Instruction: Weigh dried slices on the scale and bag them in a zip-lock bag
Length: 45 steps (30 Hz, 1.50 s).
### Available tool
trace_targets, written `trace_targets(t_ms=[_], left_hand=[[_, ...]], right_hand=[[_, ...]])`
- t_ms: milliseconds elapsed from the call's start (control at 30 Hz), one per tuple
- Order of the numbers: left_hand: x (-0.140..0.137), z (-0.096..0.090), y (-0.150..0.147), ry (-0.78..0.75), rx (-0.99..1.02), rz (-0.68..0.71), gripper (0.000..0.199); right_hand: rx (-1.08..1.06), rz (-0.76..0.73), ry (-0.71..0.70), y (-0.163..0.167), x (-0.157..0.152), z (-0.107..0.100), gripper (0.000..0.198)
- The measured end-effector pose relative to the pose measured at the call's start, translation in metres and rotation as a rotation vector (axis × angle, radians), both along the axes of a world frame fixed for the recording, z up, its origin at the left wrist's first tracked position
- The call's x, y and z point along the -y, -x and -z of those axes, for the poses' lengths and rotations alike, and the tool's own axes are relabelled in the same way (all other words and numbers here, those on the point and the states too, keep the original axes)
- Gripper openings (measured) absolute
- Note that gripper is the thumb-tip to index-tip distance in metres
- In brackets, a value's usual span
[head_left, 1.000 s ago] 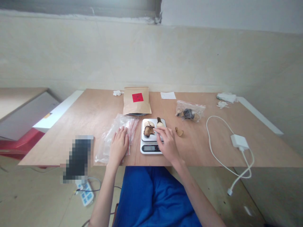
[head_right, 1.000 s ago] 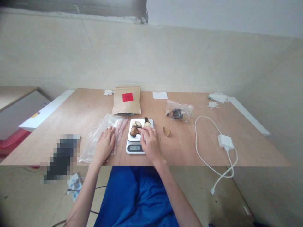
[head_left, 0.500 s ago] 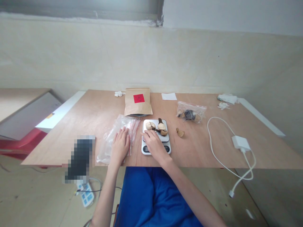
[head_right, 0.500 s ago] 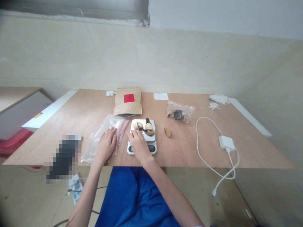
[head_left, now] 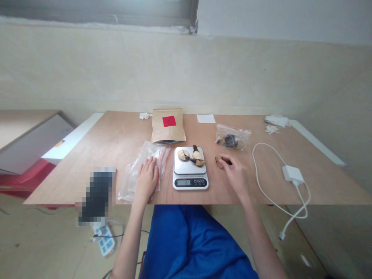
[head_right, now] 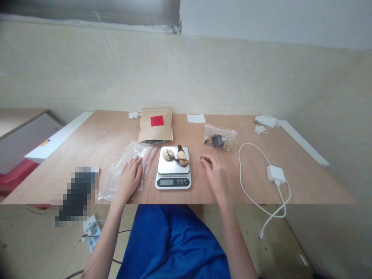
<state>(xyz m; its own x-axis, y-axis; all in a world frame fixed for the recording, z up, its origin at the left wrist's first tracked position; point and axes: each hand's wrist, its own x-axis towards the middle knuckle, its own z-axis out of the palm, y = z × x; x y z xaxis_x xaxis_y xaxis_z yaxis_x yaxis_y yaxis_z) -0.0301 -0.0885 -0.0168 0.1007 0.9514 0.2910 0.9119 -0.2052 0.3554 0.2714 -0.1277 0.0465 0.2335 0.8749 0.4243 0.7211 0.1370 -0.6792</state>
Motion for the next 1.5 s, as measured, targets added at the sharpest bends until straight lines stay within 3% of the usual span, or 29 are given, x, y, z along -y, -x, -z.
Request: trace_targets(t_ms=[67,200,467,733,833,967,1133,1300,1500], left_hand=[[0.0,0.0,0.0,0.008,-0.001,0.004,0.045],[0.0,-0.001,0.0,0.003,0.002,0.001,0.045],[0.001,-0.002,-0.001,0.002,0.013,-0.002,0.044],[0.001,-0.004,-0.002,-0.005,0.017,0.003,0.043],[0.001,-0.003,-0.001,-0.015,0.021,0.007,0.043],[0.001,-0.002,-0.001,-0.001,0.011,0.006,0.043],[0.0,-0.002,0.0,0.013,0.004,0.007,0.044],[0.001,-0.003,-0.001,0.003,0.016,0.011,0.043],[0.001,-0.003,-0.001,0.003,0.033,0.01,0.042]], right_hand=[[0.065,0.084,-0.004,-0.023,-0.006,0.013,0.037],[0.128,0.074,0.042,-0.04,-0.015,0.033,0.041],[0.107,0.045,0.097,-0.018,-0.016,0.04,0.042],[0.41,0.028,0.089,-0.003,-0.015,0.051,0.026],[0.384,0.022,0.091,0.0,-0.017,0.048,0.023],[0.198,0.065,-0.012,0.019,-0.015,0.027,0.027],[0.089,-0.191,-0.084,0.064,-0.009,-0.001,0.023],[0.252,-0.386,-0.09,0.095,-0.015,0.006,0.018],[0.388,-0.33,-0.116,0.099,-0.023,0.019,0.023]])
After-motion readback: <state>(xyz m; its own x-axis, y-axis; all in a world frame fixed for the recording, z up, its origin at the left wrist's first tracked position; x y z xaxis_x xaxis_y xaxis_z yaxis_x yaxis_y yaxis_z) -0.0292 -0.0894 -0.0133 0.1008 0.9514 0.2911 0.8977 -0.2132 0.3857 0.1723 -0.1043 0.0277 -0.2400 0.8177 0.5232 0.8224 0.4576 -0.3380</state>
